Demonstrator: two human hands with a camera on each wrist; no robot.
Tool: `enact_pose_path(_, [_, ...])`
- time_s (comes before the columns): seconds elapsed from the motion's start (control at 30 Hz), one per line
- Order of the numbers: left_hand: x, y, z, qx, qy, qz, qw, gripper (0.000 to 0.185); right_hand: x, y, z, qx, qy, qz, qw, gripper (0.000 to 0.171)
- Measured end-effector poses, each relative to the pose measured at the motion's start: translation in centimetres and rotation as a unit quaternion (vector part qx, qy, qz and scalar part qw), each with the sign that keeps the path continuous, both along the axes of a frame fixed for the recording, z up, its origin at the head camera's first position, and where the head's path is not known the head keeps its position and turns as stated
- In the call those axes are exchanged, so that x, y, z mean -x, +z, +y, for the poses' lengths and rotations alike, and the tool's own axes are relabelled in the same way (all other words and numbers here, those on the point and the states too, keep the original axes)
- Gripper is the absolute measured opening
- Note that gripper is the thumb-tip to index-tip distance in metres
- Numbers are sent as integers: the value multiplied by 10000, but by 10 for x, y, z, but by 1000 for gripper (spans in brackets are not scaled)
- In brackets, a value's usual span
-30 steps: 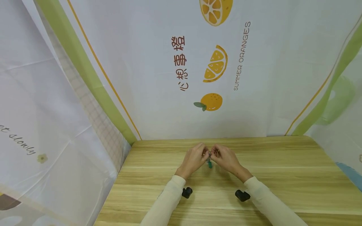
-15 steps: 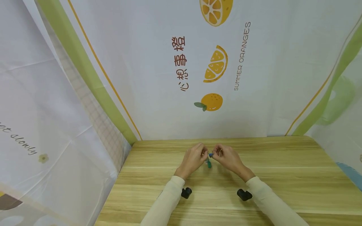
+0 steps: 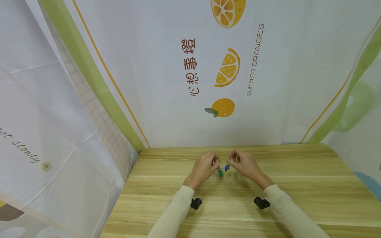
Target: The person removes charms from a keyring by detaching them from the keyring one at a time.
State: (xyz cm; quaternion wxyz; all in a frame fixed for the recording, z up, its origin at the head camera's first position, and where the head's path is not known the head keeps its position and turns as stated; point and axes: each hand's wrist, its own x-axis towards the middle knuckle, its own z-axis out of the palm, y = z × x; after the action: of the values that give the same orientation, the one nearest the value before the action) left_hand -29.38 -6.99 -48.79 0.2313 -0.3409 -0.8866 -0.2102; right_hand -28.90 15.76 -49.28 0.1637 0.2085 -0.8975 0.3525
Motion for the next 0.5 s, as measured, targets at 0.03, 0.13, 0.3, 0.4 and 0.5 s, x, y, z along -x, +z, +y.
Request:
enact_pose_path(0.03, [0,0,0,0,-2,-4,10000,6,0,1,2,2,12,48,10000,7])
enact_pose_path(0.13, [0,0,-1,1,28,-51,10000,6,2,3,8,17,55,220,9997,8])
enact_pose_path(0.3, [-1,1,-1,-28,84,-117,9999,6,4,6,18,-12,-7,340,9994,7])
enact_pose_path(0.4, [-1,2,-2,-35,115,-119,9999,7,4,7,24,-80,-91,316,9994,5])
enact_pose_path(0.5, [-1,2,-4,-48,135,-142,9998,7,4,9,30,-151,-199,238,9994,5])
